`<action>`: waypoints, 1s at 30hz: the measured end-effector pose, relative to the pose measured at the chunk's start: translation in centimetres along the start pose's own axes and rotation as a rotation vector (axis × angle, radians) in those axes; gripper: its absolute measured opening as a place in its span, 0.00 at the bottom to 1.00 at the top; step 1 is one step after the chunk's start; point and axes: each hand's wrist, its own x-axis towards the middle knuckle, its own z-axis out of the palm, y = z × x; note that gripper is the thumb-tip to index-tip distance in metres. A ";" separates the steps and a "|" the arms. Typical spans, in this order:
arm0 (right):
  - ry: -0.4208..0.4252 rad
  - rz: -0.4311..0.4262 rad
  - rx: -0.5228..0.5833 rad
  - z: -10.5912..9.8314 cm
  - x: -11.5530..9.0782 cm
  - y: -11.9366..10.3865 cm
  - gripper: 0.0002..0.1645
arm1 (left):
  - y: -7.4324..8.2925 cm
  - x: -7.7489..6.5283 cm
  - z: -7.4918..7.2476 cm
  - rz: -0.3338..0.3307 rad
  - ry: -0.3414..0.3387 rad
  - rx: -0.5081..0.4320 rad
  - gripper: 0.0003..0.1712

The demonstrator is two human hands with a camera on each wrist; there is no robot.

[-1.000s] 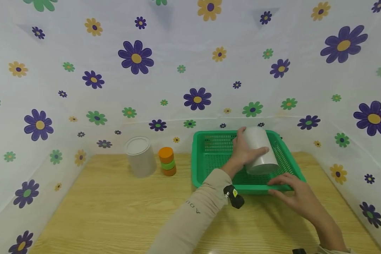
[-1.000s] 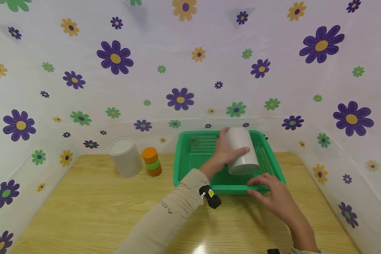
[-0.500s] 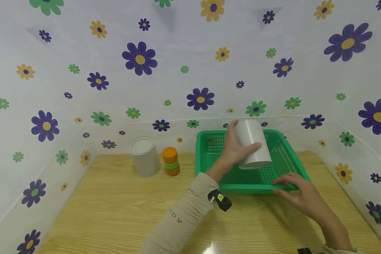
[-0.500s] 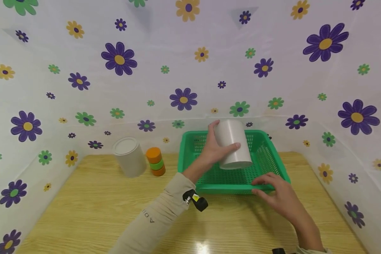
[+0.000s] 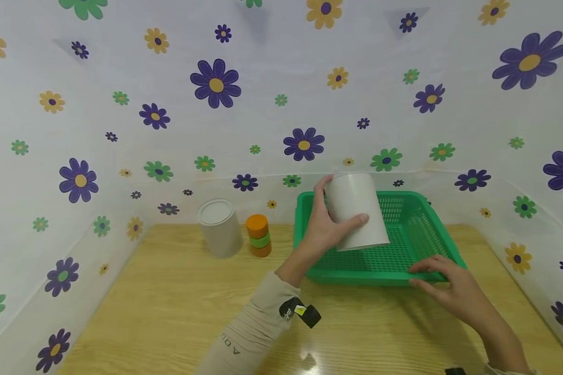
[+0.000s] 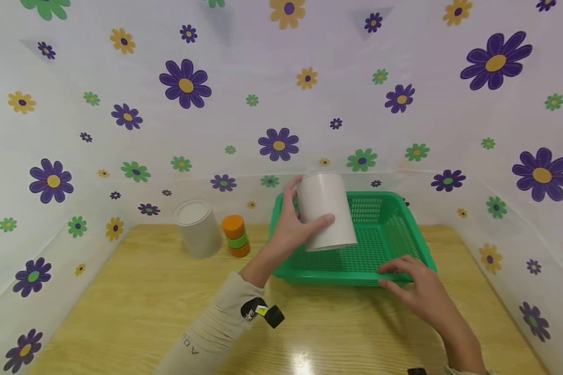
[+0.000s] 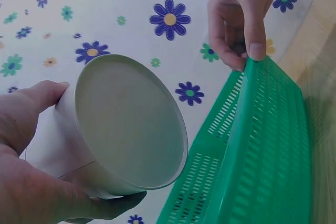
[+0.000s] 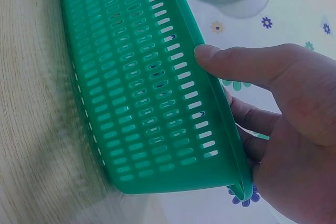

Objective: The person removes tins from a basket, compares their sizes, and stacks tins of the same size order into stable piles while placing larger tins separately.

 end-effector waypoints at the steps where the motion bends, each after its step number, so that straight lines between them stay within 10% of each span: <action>1: 0.002 0.002 -0.002 0.0 -0.1 0.0 0.21 | 0.1 -0.3 -0.3 0.007 -0.002 -0.008 0.60; 30: 0.002 -0.004 0.004 0.0 -0.2 0.1 0.21 | -0.9 -9.3 -10.9 0.135 0.154 0.106 0.62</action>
